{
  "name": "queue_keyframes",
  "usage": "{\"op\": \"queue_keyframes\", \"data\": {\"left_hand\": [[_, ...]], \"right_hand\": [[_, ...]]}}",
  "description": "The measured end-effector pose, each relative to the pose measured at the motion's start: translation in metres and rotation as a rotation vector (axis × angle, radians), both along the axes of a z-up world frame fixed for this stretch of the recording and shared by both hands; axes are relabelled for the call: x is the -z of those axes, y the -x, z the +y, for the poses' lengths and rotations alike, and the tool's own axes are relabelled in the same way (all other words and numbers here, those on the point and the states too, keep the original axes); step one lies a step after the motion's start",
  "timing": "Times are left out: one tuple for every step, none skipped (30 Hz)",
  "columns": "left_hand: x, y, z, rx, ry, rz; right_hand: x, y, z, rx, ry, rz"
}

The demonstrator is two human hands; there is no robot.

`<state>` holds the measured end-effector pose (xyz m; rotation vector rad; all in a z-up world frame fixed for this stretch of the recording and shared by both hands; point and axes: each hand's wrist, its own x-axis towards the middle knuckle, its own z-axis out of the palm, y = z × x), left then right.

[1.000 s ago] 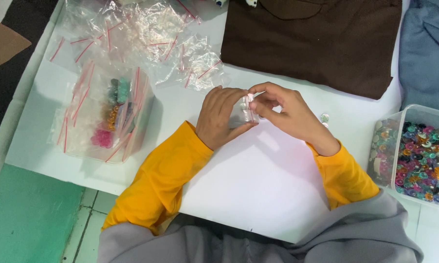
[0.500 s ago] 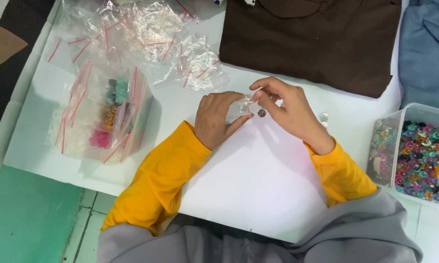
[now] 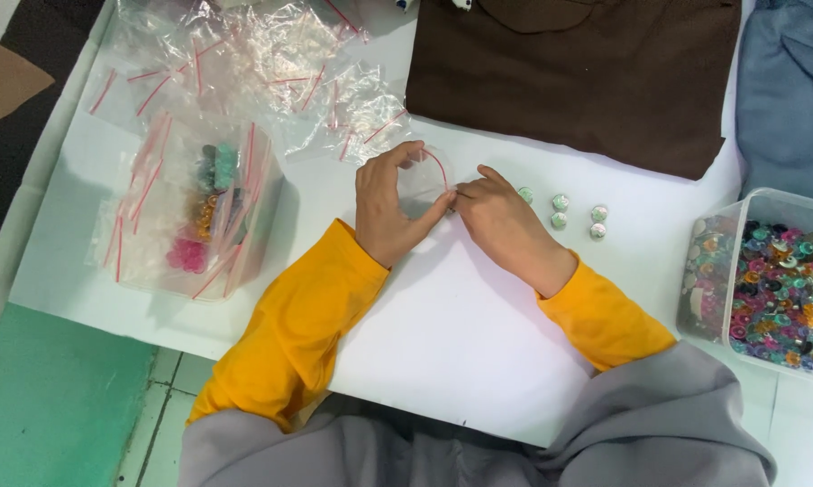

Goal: Sorting small decorative buttons from a container and placing them into plastic bags

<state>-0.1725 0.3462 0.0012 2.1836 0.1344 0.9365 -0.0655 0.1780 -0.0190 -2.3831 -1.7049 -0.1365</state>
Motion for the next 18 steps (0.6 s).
{"op": "queue_keyframes", "data": {"left_hand": [[-0.001, 0.000, 0.000, 0.000, 0.000, 0.000], [-0.002, 0.000, 0.000, 0.009, 0.001, 0.007], [-0.003, 0.001, -0.001, 0.018, 0.004, 0.016], [-0.002, 0.001, 0.000, 0.018, 0.005, 0.016], [-0.002, 0.001, 0.000, 0.017, 0.000, 0.008], [-0.002, 0.001, 0.001, 0.017, -0.004, 0.000], [-0.002, 0.001, 0.000, 0.015, -0.004, -0.001], [-0.003, 0.002, 0.000, 0.020, -0.014, 0.004], [-0.003, 0.002, 0.000, 0.023, -0.024, 0.009], [-0.001, 0.003, -0.001, 0.020, -0.024, 0.009], [0.001, 0.002, -0.002, 0.035, -0.019, -0.009], [0.003, 0.002, -0.004, 0.049, -0.013, -0.028], [0.004, 0.002, -0.005, 0.052, -0.013, -0.028], [0.006, 0.003, -0.006, 0.065, -0.012, -0.029], [0.008, 0.003, -0.008, 0.078, -0.013, -0.030], [0.010, 0.002, -0.010, 0.081, -0.013, -0.030], [0.012, 0.001, -0.012, 0.082, -0.003, -0.043], [0.013, 0.001, -0.014, 0.082, 0.008, -0.056]], "right_hand": [[-0.003, 0.000, 0.000, 0.000, 0.000, 0.000], [-0.006, 0.001, 0.000, -0.008, -0.012, 0.001], [-0.008, 0.001, 0.000, -0.016, -0.022, 0.004], [-0.024, 0.000, 0.001, -0.017, -0.022, 0.005], [-0.040, -0.002, 0.002, -0.010, -0.072, 0.109], [-0.056, -0.003, 0.002, -0.003, -0.123, 0.213], [-0.066, -0.007, -0.002, -0.004, -0.122, 0.212], [-0.076, -0.011, -0.007, 0.026, -0.252, 0.290], [-0.086, -0.014, -0.012, 0.056, -0.382, 0.367], [-0.098, -0.009, -0.012, 0.053, -0.381, 0.367], [-0.111, -0.004, -0.013, 0.065, -0.451, 0.448], [-0.124, 0.001, -0.015, 0.078, -0.522, 0.530], [-0.124, 0.005, -0.014, 0.080, -0.522, 0.530], [-0.125, 0.009, -0.013, 0.064, -0.540, 0.558], [-0.126, 0.013, -0.012, 0.046, -0.558, 0.586], [-0.122, 0.015, -0.009, 0.049, -0.559, 0.585], [-0.119, 0.017, -0.006, 0.047, -0.559, 0.569], [-0.115, 0.020, -0.003, 0.045, -0.558, 0.553]]}}
